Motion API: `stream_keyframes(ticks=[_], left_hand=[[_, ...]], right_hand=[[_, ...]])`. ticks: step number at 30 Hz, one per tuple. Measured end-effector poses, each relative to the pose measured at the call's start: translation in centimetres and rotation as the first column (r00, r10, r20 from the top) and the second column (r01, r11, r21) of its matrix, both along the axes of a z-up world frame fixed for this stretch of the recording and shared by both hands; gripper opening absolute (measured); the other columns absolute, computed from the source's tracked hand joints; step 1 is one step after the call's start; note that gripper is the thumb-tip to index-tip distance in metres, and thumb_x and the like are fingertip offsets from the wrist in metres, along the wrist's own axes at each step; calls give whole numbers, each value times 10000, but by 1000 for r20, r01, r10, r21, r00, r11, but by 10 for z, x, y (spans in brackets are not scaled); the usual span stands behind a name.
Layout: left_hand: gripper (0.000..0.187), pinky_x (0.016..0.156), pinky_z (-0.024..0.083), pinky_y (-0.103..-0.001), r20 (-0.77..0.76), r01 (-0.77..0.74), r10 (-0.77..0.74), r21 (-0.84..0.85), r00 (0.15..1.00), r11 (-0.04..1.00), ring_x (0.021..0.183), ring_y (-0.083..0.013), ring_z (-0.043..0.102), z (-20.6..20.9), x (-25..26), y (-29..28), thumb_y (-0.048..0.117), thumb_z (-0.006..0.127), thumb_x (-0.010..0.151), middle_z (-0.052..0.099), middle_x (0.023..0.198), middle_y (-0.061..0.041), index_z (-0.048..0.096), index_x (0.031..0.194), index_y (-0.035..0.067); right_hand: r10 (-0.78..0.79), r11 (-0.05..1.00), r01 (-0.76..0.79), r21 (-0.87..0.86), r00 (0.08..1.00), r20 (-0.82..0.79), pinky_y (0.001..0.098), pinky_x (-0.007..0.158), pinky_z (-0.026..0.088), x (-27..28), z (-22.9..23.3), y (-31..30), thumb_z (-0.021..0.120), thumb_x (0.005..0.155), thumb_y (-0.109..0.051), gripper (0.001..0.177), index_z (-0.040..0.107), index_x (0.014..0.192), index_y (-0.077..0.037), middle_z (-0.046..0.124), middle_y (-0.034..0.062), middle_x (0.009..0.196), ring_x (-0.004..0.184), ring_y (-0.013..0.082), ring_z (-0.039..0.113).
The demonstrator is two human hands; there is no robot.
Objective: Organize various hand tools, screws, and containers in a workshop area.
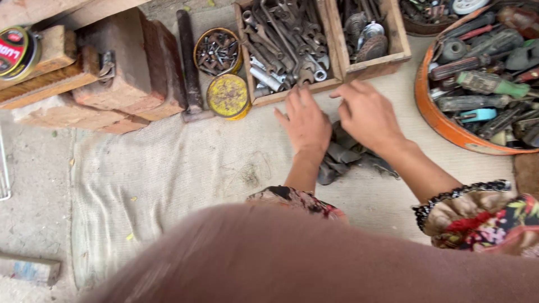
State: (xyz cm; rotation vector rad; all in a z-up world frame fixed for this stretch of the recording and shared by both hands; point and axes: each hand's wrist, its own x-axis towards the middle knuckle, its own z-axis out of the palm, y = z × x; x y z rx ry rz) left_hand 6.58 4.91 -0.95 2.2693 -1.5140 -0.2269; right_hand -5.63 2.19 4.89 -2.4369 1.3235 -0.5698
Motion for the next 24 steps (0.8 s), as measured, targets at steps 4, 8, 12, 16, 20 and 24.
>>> stream_keyframes(ticks=[4, 8, 12, 16, 20, 24], left_hand=[[752, 1174, 215, -695, 45, -116, 116, -1, 992, 993, 1410, -300, 371, -24, 50, 15, 171, 750, 797, 426, 1460, -96, 384, 1449, 82], [720, 1175, 258, -652, 107, -29, 12, 154, 994, 988, 1409, -270, 382, -14, 78, 20, 226, 772, 793, 449, 1392, -52, 416, 1410, 123], [749, 1121, 292, -654, 57, -51, 44, 126, 997, 991, 1390, -294, 370, -10, 89, 9, 317, 827, 777, 423, 1362, -76, 415, 1375, 135], [692, 1149, 354, -613, -4, -62, 66, 283, 998, 957, 1385, -264, 410, 4, 92, 5, 236, 842, 799, 431, 1381, -50, 449, 1366, 180], [705, 1093, 430, -574, -81, -90, 116, 272, 990, 958, 1375, -272, 408, 11, 92, 5, 213, 855, 784, 411, 1371, -61, 443, 1357, 182], [767, 1081, 436, -557, -110, -61, 94, 273, 989, 960, 1396, -261, 378, 17, 91, 16, 170, 858, 746, 385, 1389, -42, 419, 1374, 204]], right_hand=[[44, 998, -43, 43, 999, -11, 528, 899, 506, 36, -30, -4, 657, 858, -78, 344, 628, 1192, -3, 619, 209, 1253, 1106, 430, 628], [-42, 997, 50, 55, 989, -144, 522, 913, 509, 57, -50, -22, 692, 836, -106, 508, 495, 1287, 17, 542, 232, 1337, 1112, 442, 626], [-112, 966, 159, 203, 968, -223, 525, 944, 499, 57, -42, -25, 697, 864, -114, 520, 433, 1307, -43, 543, 223, 1330, 1110, 448, 629], [-101, 967, 142, 212, 976, -194, 526, 952, 489, 57, -48, -27, 711, 846, -100, 548, 416, 1306, -55, 543, 219, 1328, 1112, 456, 622], [-123, 958, 161, 238, 978, -168, 514, 972, 475, 62, -42, -25, 726, 817, -95, 589, 404, 1308, -59, 527, 225, 1336, 1137, 443, 606], [-128, 944, 164, 285, 982, -141, 495, 1033, 451, 61, -42, -21, 731, 806, -99, 582, 413, 1291, -56, 527, 213, 1337, 1216, 419, 570]])
